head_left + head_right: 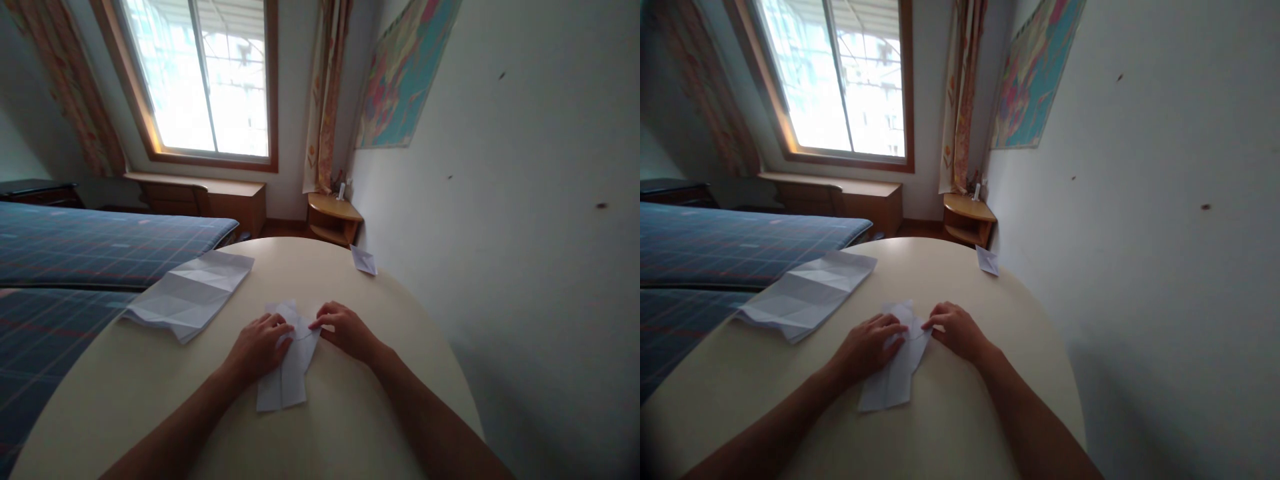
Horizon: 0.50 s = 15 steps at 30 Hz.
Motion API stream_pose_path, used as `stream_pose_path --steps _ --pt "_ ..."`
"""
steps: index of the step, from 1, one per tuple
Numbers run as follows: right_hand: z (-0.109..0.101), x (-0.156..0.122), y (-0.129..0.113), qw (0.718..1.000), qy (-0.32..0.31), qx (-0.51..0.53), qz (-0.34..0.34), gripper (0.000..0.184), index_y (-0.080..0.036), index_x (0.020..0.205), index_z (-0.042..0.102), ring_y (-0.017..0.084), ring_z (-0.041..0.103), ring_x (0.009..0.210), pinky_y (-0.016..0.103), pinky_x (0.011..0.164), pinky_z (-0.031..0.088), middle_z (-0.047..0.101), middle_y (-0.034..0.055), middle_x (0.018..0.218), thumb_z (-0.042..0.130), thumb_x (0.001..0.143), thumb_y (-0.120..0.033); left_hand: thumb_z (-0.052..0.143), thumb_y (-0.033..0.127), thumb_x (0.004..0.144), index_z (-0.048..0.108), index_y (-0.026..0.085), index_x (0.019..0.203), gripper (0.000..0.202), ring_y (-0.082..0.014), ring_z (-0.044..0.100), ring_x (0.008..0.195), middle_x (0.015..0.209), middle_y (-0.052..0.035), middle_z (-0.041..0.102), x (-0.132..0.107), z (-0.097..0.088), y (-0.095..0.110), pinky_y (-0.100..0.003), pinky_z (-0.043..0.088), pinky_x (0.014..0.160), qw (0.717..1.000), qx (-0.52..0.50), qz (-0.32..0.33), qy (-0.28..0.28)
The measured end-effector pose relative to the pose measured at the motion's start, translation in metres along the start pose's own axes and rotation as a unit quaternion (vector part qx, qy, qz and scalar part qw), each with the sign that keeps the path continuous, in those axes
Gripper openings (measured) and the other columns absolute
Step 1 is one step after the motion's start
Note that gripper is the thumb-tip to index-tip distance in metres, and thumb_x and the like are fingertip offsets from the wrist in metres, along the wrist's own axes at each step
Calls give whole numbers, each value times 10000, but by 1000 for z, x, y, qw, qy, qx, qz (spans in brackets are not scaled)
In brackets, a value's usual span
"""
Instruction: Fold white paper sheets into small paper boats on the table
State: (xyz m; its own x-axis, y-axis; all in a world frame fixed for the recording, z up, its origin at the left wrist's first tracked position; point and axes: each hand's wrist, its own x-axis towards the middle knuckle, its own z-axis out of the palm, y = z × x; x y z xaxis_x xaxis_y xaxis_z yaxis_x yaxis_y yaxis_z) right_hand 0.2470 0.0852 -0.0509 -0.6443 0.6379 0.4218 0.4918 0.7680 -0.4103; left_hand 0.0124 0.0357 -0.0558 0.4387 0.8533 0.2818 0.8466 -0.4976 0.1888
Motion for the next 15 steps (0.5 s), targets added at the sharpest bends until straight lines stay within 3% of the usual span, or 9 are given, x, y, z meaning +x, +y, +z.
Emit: stream_pose_path --steps 3,6,12,15 --pt "-3 0 -3 999 -10 -1 -32 98 -244 847 743 165 615 882 282 807 483 685 34 943 737 803 -157 509 186 907 713 252 993 232 -219 659 929 1028 -46 711 0 -2 7 -355 524 820 999 24 17 -13" --pt "-3 0 -4 998 -24 10 -50 104 -247 859 725 176 609 991 305 889 479 698 29 1049 735 805 -159 465 192 925 701 241 1010 256 -221 677 943 1077 -53 715 -1 -6 14 -367 524 841 999 19 26 -25" --pt "1 -1 2 998 -40 15 -47 269 -261 1010 724 199 581 1136 353 981 472 697 35 1160 705 799 -97 493 434 919 615 258 1203 355 -261 650 1082 1296 -59 635 -7 -16 19 -415 514 926 997 -48 44 -52" --pt "2 -1 5 998 -53 15 -34 219 -257 964 739 208 572 1175 367 1004 468 703 34 1168 700 807 -109 536 517 875 569 265 1273 471 -288 592 1184 1377 -74 574 -9 -16 20 -447 488 981 994 -60 54 -67"
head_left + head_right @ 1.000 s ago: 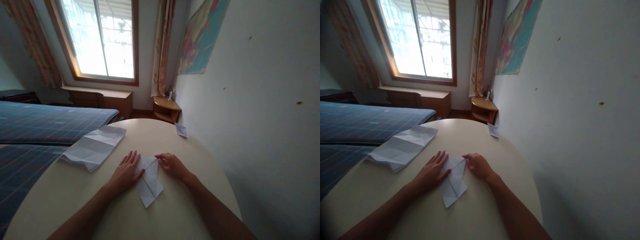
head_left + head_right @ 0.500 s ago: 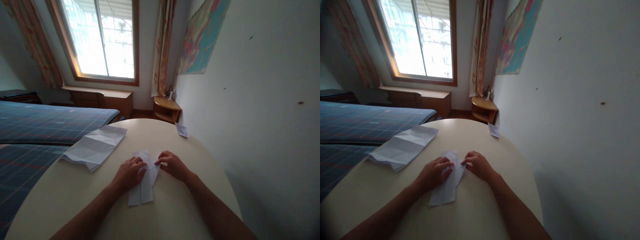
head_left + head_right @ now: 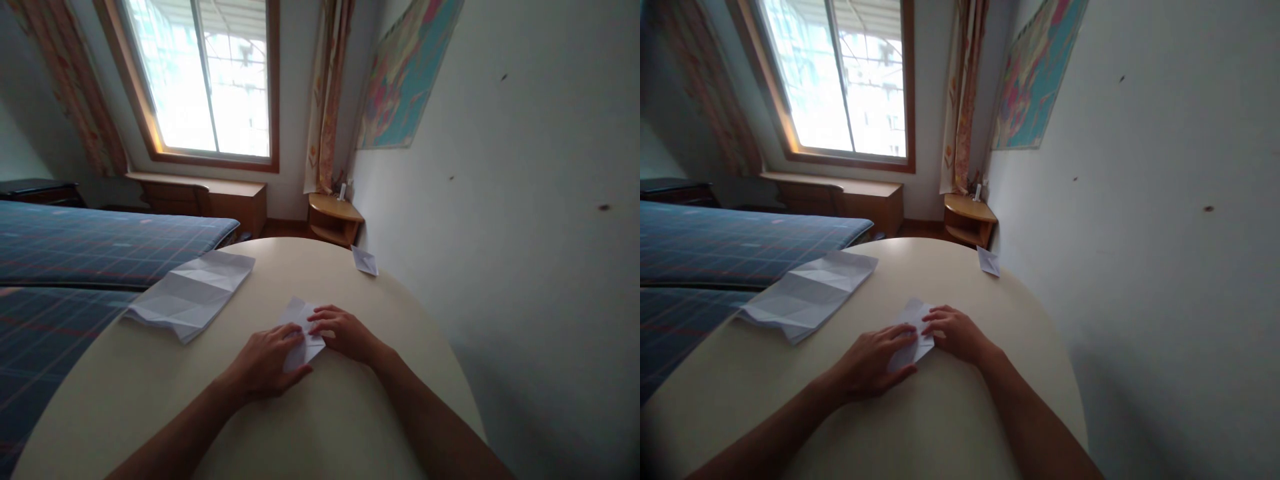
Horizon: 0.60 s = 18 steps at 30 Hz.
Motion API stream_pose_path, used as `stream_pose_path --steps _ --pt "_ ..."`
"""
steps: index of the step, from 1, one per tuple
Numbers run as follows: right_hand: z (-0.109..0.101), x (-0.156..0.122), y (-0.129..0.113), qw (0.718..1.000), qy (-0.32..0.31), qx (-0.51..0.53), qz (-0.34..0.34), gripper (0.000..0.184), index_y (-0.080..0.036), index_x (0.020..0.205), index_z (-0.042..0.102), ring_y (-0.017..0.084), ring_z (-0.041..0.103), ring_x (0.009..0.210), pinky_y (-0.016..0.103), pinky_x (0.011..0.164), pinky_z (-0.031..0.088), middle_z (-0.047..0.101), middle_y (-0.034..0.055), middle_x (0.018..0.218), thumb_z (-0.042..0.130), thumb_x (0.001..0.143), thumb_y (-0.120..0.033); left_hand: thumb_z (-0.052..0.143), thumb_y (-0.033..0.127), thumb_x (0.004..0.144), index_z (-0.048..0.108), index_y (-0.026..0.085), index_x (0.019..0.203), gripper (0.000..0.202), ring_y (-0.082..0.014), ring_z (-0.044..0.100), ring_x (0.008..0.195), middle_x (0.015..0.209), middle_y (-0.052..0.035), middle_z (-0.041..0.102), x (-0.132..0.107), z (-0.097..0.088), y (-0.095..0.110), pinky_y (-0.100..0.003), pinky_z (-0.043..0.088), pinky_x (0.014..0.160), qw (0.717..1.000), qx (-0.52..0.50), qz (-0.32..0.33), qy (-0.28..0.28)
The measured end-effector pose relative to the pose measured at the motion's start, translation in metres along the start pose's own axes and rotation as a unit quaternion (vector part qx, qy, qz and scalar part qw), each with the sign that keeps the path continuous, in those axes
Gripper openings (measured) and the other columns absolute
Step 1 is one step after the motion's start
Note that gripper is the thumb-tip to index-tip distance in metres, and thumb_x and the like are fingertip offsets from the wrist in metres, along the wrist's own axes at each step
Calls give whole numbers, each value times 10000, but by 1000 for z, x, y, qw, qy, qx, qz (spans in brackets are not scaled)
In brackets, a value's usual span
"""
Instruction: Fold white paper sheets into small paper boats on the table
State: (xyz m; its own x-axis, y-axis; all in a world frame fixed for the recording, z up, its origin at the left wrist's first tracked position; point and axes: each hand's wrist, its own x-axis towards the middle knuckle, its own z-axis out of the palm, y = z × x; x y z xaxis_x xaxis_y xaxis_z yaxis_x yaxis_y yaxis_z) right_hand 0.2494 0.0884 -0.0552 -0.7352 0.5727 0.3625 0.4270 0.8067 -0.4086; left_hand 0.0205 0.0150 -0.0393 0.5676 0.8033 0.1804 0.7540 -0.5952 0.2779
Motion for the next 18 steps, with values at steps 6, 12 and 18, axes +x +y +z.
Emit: stream_pose_path --steps 6,12,18 --pt "-5 0 -1 1000 -22 -3 9 162 -230 883 727 222 546 1242 396 1022 460 703 48 1185 680 813 -92 626 359 808 542 261 1295 504 -277 518 1257 1389 -73 559 3 7 1 -416 455 1024 1000 12 3 -3" --pt "-6 -2 -3 999 15 11 35 141 -222 908 701 227 581 1205 383 990 477 724 57 1124 657 823 -119 513 145 860 647 269 1138 333 -236 632 1062 1162 -40 703 6 8 -5 -379 507 915 999 24 -12 28" --pt "-9 -2 -1 996 49 -31 69 195 -219 988 706 203 671 986 345 918 482 739 54 1012 652 823 -129 434 193 932 644 278 1170 329 -211 660 1049 1161 -19 717 7 9 -9 -346 515 880 995 -14 -41 87"
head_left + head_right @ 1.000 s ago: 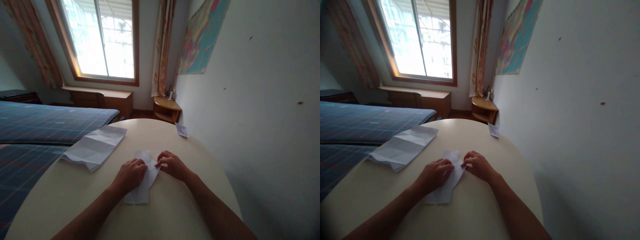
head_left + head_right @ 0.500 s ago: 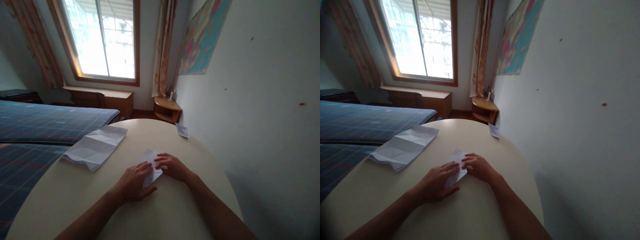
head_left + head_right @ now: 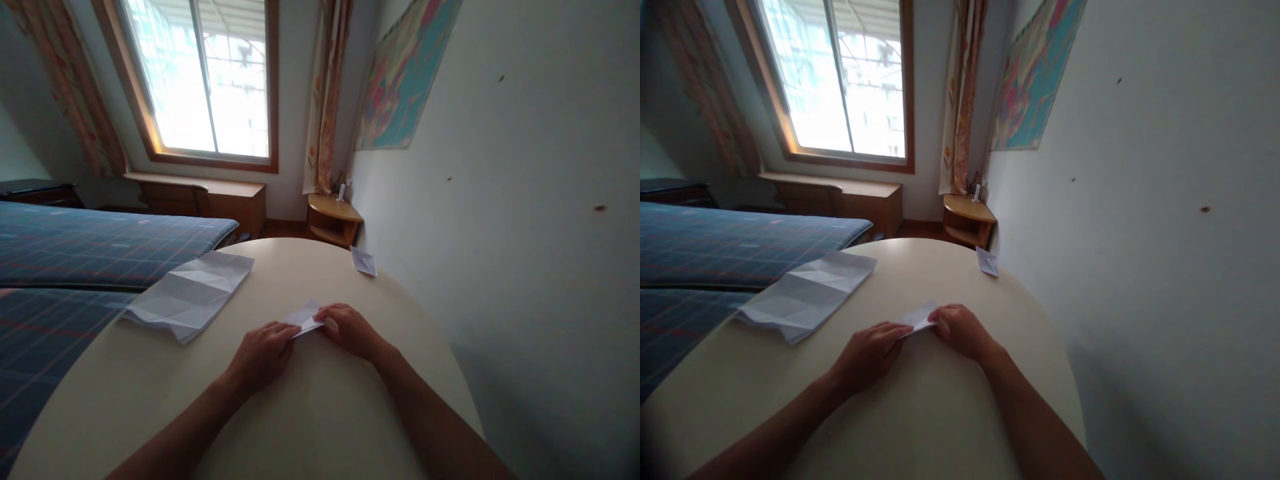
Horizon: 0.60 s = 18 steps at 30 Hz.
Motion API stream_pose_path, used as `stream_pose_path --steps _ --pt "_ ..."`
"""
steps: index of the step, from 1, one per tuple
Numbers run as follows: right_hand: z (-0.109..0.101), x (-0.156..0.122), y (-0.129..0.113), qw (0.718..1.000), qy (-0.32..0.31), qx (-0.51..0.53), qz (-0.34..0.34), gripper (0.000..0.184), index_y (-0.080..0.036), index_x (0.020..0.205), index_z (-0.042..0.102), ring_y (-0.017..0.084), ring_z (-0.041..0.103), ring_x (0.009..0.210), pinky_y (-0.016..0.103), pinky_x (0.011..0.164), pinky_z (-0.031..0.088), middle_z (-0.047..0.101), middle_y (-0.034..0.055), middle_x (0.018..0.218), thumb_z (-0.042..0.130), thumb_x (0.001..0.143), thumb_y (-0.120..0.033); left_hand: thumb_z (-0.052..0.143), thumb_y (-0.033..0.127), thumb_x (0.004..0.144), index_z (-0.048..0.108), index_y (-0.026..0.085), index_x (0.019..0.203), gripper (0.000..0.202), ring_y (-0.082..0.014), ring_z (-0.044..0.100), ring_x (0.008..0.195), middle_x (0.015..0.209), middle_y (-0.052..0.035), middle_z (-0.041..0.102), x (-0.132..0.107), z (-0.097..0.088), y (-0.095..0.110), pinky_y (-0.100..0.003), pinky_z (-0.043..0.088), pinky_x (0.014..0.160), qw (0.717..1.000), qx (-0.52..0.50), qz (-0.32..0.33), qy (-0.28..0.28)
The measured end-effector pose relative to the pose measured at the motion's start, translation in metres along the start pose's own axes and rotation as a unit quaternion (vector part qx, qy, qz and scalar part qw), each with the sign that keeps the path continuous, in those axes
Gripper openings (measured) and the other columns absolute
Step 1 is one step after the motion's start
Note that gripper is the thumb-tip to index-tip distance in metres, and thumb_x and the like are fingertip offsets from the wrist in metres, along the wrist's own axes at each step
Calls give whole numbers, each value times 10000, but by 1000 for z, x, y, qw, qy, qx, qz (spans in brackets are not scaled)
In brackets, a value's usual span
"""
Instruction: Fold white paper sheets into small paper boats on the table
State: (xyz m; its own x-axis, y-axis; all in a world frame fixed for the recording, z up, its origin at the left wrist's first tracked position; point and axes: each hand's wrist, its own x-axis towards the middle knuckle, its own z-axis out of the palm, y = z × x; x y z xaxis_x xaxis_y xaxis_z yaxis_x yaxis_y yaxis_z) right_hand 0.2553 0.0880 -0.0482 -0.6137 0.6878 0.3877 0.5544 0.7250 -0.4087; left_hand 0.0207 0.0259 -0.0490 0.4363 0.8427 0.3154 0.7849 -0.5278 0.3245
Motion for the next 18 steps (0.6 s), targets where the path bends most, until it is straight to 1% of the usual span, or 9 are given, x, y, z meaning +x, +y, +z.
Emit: stream_pose_path --steps 3,6,8,10,13,18 --pt "-4 1 0 1000 9 -16 23 135 -223 939 720 191 674 898 331 875 476 745 42 924 655 843 -154 415 245 955 666 271 1119 301 -206 680 1005 1109 -23 732 1 2 -3 -320 511 845 999 -20 -25 21" --pt "-6 1 0 998 31 -14 54 72 -227 907 724 187 671 841 320 824 476 744 35 878 681 849 -221 433 305 953 699 250 967 272 -214 704 865 943 -32 752 2 4 -6 -299 499 746 996 -12 -82 41" --pt "-7 1 1 996 45 9 76 74 -233 910 723 186 674 833 312 801 481 745 27 888 686 851 -255 451 339 945 692 230 852 281 -217 699 777 819 -37 741 4 3 -8 -286 472 684 991 -7 -127 50" --pt "-7 0 2 992 54 48 102 101 -238 936 721 186 680 832 309 787 492 747 24 911 677 856 -280 470 364 932 683 222 814 282 -214 693 748 772 -38 733 6 1 -9 -276 448 660 984 -25 -166 56" --pt "-7 1 5 982 68 112 137 192 -232 1014 706 191 686 834 317 783 510 746 33 928 685 842 -314 495 394 909 693 228 875 261 -210 693 795 845 -38 752 8 -1 -12 -273 447 692 972 -92 -204 69" --pt "-6 4 8 959 113 194 171 313 -192 1086 677 186 675 809 309 744 523 724 53 921 706 803 -324 558 413 834 691 210 922 258 -234 690 897 951 -49 757 11 0 -22 -314 484 794 949 -205 -218 103"
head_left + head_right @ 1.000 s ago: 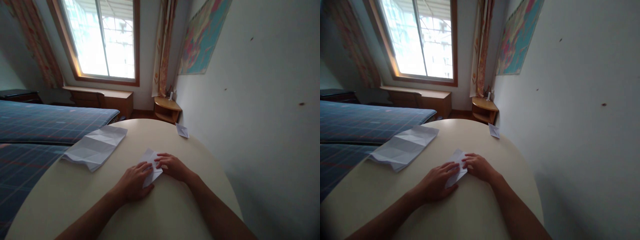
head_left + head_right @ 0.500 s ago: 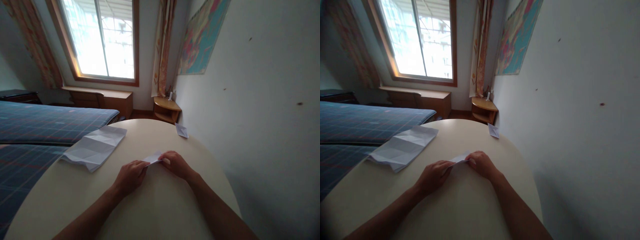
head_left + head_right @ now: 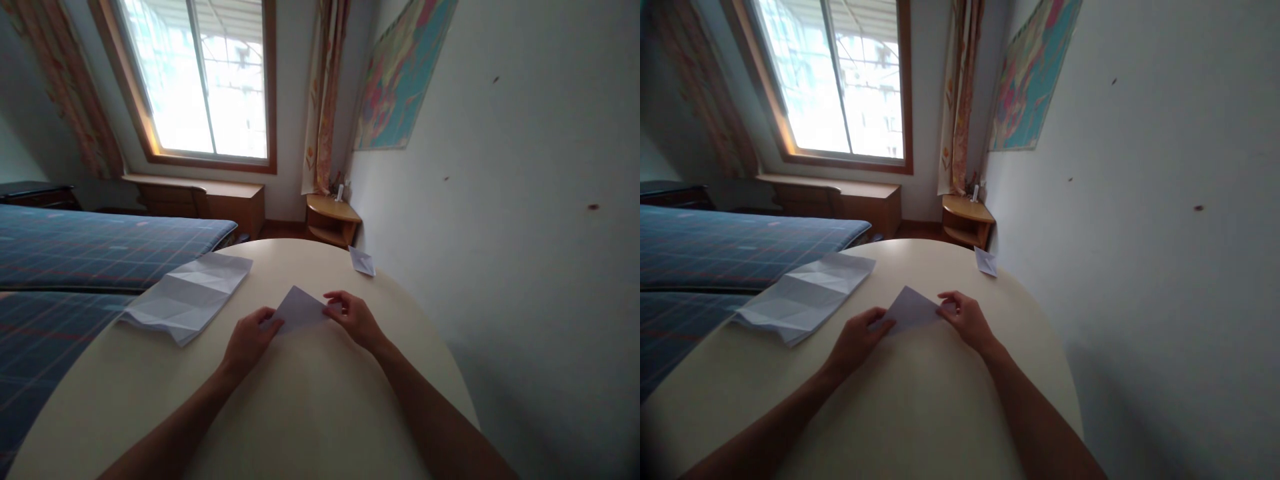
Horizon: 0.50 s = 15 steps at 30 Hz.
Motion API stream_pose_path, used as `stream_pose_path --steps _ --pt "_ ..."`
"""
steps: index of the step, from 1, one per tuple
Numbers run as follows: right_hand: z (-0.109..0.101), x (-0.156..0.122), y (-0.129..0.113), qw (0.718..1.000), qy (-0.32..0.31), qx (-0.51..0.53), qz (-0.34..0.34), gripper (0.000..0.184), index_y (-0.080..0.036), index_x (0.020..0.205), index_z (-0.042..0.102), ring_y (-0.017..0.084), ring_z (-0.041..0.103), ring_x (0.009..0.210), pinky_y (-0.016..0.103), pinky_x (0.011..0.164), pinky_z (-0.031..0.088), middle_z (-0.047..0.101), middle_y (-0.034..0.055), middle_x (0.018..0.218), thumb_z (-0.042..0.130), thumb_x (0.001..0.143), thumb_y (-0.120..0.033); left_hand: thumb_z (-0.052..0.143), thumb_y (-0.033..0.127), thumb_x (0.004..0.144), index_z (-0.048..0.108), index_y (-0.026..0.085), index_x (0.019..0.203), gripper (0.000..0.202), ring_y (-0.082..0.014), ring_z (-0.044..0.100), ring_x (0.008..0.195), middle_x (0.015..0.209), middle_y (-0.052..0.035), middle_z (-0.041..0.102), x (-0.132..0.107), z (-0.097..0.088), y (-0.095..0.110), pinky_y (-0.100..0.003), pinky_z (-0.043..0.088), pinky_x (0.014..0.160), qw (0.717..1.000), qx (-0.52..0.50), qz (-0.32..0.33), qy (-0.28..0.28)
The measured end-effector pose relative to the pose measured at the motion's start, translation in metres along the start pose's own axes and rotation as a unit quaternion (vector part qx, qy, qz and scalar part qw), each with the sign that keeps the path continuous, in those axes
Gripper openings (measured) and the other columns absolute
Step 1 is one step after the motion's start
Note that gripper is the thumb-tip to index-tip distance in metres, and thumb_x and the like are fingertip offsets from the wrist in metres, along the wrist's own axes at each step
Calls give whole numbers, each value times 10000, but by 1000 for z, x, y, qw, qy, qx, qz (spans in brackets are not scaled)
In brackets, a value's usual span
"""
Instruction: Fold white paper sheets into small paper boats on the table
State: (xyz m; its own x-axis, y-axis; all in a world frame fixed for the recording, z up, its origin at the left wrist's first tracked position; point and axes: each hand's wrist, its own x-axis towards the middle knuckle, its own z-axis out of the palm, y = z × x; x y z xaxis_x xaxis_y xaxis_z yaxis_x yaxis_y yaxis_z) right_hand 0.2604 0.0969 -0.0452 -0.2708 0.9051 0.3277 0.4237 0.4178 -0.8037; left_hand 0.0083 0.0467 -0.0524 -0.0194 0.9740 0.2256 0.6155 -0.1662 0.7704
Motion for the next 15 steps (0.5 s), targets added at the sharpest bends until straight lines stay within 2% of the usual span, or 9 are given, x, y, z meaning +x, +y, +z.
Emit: stream_pose_path --steps 6,11,15 --pt "-2 4 3 996 36 68 44 433 -166 1109 663 179 649 750 292 676 520 716 57 896 741 752 -398 631 412 731 694 185 948 320 -254 679 915 977 -63 751 5 -3 -3 -363 504 848 999 -45 -16 24" --pt "-5 6 7 985 41 133 98 538 -164 1109 658 168 631 652 276 577 505 701 30 801 785 685 -471 650 459 725 692 163 968 385 -210 666 732 847 -46 738 6 -7 -2 -311 517 671 993 -90 -47 53" --pt "-4 8 8 974 48 190 116 523 -178 1086 666 189 662 687 296 600 531 725 47 839 793 671 -469 668 512 707 663 150 1004 469 -191 667 678 820 -48 732 6 -5 0 -267 495 562 980 -170 -75 65"
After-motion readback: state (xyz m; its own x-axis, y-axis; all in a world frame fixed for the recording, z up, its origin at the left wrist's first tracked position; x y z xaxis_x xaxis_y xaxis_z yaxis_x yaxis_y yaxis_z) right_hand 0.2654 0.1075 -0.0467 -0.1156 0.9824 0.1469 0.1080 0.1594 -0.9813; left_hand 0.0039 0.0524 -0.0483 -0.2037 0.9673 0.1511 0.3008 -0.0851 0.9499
